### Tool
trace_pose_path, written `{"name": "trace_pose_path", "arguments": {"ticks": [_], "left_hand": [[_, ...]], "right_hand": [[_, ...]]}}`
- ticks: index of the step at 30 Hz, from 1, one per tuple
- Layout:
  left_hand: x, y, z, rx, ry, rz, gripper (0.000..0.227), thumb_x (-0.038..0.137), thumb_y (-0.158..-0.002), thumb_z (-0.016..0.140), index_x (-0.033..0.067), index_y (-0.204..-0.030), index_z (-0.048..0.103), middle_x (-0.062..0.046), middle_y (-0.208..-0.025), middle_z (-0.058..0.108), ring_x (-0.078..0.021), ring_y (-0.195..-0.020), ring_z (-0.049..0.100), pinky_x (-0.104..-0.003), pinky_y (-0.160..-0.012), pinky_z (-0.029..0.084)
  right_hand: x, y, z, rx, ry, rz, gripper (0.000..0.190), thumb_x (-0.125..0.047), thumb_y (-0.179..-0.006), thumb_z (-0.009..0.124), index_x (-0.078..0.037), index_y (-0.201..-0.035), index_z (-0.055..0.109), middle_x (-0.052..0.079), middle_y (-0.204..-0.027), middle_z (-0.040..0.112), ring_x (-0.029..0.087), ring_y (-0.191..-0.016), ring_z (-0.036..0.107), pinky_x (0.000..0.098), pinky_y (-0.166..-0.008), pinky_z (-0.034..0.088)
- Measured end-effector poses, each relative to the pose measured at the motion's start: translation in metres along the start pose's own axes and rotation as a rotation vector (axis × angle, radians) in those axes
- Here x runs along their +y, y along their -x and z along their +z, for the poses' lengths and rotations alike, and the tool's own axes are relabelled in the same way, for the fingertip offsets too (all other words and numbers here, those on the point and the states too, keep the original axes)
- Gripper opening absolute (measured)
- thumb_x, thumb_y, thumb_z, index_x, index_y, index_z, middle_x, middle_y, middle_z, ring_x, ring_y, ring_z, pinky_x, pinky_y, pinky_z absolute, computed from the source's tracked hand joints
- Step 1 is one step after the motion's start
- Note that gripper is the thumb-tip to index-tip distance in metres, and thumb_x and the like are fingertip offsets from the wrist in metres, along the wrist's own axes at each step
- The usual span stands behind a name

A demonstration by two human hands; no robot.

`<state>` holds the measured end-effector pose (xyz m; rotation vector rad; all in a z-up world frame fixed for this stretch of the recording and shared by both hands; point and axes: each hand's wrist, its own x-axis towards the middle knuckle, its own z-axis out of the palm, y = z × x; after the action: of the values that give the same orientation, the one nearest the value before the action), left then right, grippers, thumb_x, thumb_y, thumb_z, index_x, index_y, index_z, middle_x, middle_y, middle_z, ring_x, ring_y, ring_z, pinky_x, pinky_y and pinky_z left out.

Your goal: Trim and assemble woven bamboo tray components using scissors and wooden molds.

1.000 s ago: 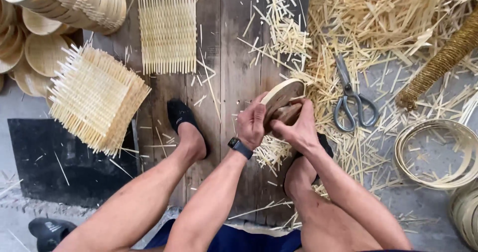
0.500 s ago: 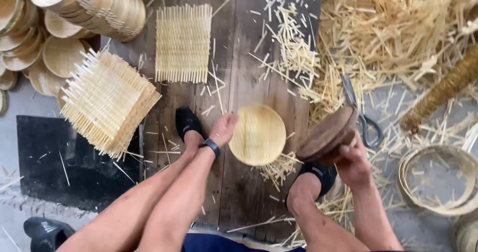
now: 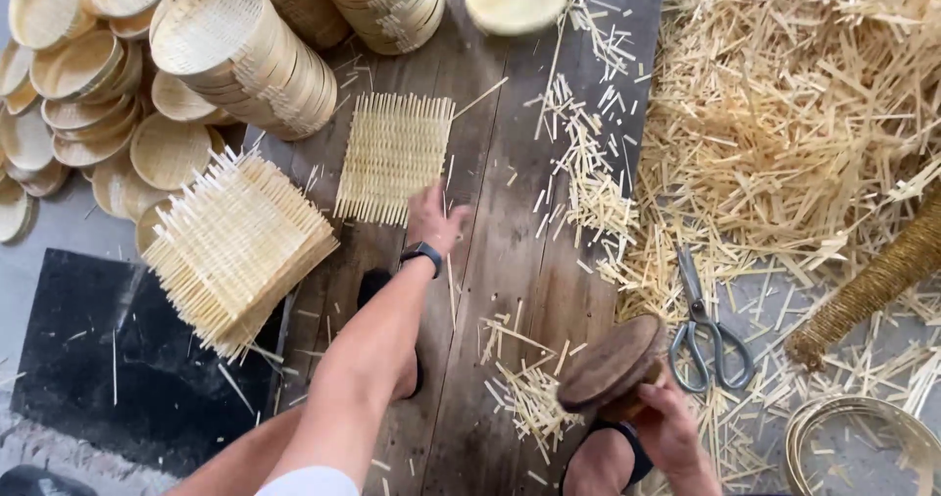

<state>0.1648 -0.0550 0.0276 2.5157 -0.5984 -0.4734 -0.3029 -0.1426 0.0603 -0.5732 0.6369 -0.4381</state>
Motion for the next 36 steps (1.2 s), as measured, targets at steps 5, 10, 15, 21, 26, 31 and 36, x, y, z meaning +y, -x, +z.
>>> {"name": "trace_pose_path", "arguments": {"ticks": [5,10,15,21,26,31,36], "left_hand": [[-0.065,-0.030,0.008,0.159,-0.375,0.104,0.081,0.054,-0.085,0.074,-0.0013,-0.138,0.046,-0.031,-0.142,0.049,-0.0451,-0.133,0.047,-0.052,-0.109,0.042],[-0.066,-0.018,-0.011,-0.013,-0.392,0.104,0.036,0.034,-0.097,0.060,0.0061,-0.118,0.066,-0.025,-0.121,0.066,-0.0414,-0.119,0.060,-0.051,-0.101,0.049],[0.000,0.036,-0.080,0.437,-0.292,0.524,0.022,0.012,-0.087,0.062,0.0050,-0.108,0.067,-0.020,-0.102,0.073,-0.0387,-0.098,0.068,-0.053,-0.092,0.053],[0.057,0.107,-0.091,0.157,-0.043,0.773,0.039,0.002,-0.096,0.055,0.0030,-0.134,0.062,-0.017,-0.115,0.070,-0.0306,-0.111,0.068,-0.043,-0.100,0.056],[0.048,0.180,-0.078,0.013,-0.077,1.213,0.055,-0.003,-0.086,0.058,-0.0051,-0.141,0.056,-0.023,-0.143,0.061,-0.0348,-0.138,0.057,-0.046,-0.120,0.045],[-0.018,0.213,-0.047,-0.277,-0.299,1.273,0.065,0.001,-0.078,0.065,-0.0050,-0.142,0.054,-0.024,-0.149,0.055,-0.0345,-0.144,0.049,-0.048,-0.122,0.038],[-0.018,0.205,-0.043,-0.334,-0.244,1.172,0.068,0.018,-0.072,0.078,0.0036,-0.135,0.056,-0.019,-0.143,0.057,-0.0325,-0.138,0.049,-0.047,-0.121,0.035]], "right_hand": [[0.028,-0.038,0.012,0.148,-0.080,0.227,0.059,-0.015,-0.087,0.060,0.003,-0.141,0.044,0.020,-0.124,0.063,0.035,-0.108,0.065,0.0499,-0.094,0.053],[0.042,-0.073,0.021,0.306,0.180,0.257,0.055,0.001,-0.083,0.059,0.000,-0.137,0.048,0.021,-0.125,0.064,0.030,-0.112,0.067,0.0473,-0.099,0.058],[0.034,-0.055,0.014,0.556,0.160,0.148,0.054,-0.047,-0.109,0.046,0.002,-0.126,0.063,0.011,-0.105,0.067,0.023,-0.091,0.061,0.0449,-0.076,0.058],[0.017,-0.039,0.036,0.514,0.898,-0.007,0.040,-0.029,-0.095,0.068,-0.001,-0.124,0.069,0.012,-0.103,0.077,0.019,-0.088,0.068,0.0384,-0.078,0.056],[0.003,-0.045,0.034,0.432,0.645,0.153,0.049,-0.041,-0.105,0.057,0.005,-0.119,0.062,0.023,-0.107,0.070,0.030,-0.091,0.068,0.0466,-0.077,0.059],[0.001,-0.055,-0.002,0.361,-0.054,0.150,0.062,-0.056,-0.104,0.035,-0.005,-0.130,0.060,0.015,-0.121,0.069,0.030,-0.102,0.070,0.0444,-0.086,0.059],[-0.010,-0.060,0.051,0.239,0.613,0.168,0.043,-0.013,-0.082,0.080,0.000,-0.120,0.066,0.015,-0.112,0.075,0.022,-0.094,0.073,0.0392,-0.086,0.062]]}}
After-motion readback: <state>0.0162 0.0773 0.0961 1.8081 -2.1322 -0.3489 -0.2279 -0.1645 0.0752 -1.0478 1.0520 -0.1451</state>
